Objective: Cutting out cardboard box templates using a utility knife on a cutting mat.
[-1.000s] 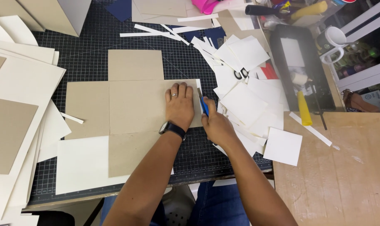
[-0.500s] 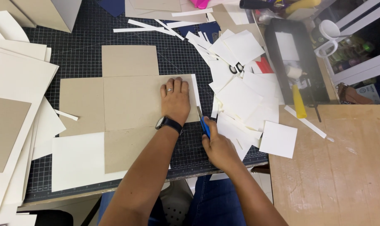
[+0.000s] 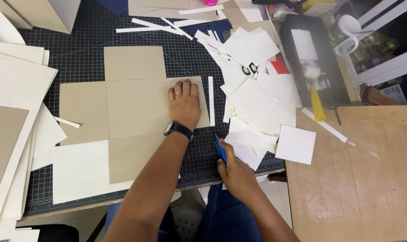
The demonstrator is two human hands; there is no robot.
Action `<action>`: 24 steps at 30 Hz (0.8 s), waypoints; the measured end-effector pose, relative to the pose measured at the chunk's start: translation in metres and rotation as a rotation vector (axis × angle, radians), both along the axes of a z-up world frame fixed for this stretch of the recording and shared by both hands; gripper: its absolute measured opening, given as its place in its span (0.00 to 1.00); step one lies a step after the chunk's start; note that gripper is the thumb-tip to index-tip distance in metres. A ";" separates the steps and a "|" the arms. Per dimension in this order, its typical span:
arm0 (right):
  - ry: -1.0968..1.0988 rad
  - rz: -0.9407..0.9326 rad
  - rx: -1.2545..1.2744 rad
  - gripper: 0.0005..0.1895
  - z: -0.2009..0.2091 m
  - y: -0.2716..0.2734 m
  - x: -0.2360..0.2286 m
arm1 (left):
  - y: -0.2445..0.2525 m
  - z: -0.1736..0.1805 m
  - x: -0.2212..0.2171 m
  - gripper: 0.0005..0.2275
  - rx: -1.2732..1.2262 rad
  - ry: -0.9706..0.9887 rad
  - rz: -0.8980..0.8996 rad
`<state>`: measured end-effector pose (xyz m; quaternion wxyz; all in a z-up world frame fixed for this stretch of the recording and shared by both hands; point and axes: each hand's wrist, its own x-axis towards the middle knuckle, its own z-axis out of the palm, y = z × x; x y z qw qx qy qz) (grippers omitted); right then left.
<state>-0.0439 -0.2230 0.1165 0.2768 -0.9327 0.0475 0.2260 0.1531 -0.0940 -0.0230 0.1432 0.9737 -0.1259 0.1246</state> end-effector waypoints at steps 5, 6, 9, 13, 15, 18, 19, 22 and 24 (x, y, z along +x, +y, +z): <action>0.016 -0.025 0.011 0.27 0.014 -0.003 -0.002 | 0.004 -0.002 0.000 0.11 -0.051 -0.003 -0.013; 0.100 -0.066 0.016 0.29 0.022 -0.006 0.000 | 0.006 0.002 -0.003 0.11 -0.160 -0.133 -0.040; 0.153 -0.140 0.025 0.30 0.039 -0.005 0.015 | 0.019 0.019 -0.010 0.11 -0.455 -0.203 -0.107; 0.089 -0.211 0.026 0.29 0.037 0.003 0.044 | 0.044 0.031 -0.039 0.13 -0.710 -0.171 -0.188; 0.108 -0.195 0.022 0.29 0.030 0.001 0.051 | 0.073 0.034 -0.063 0.13 -0.719 -0.137 -0.159; 0.129 -0.251 -0.018 0.29 0.029 -0.004 0.052 | 0.135 0.042 -0.087 0.14 -0.686 -0.120 -0.098; 0.125 -0.313 -0.056 0.29 0.031 -0.007 0.049 | 0.159 0.044 -0.096 0.15 -0.643 -0.149 -0.060; 0.027 -0.488 0.121 0.29 0.033 -0.007 0.032 | 0.229 0.041 -0.111 0.17 -0.409 -0.124 0.079; -0.023 -0.554 0.360 0.31 0.016 0.004 0.019 | 0.236 0.069 -0.140 0.14 -0.468 -0.006 0.105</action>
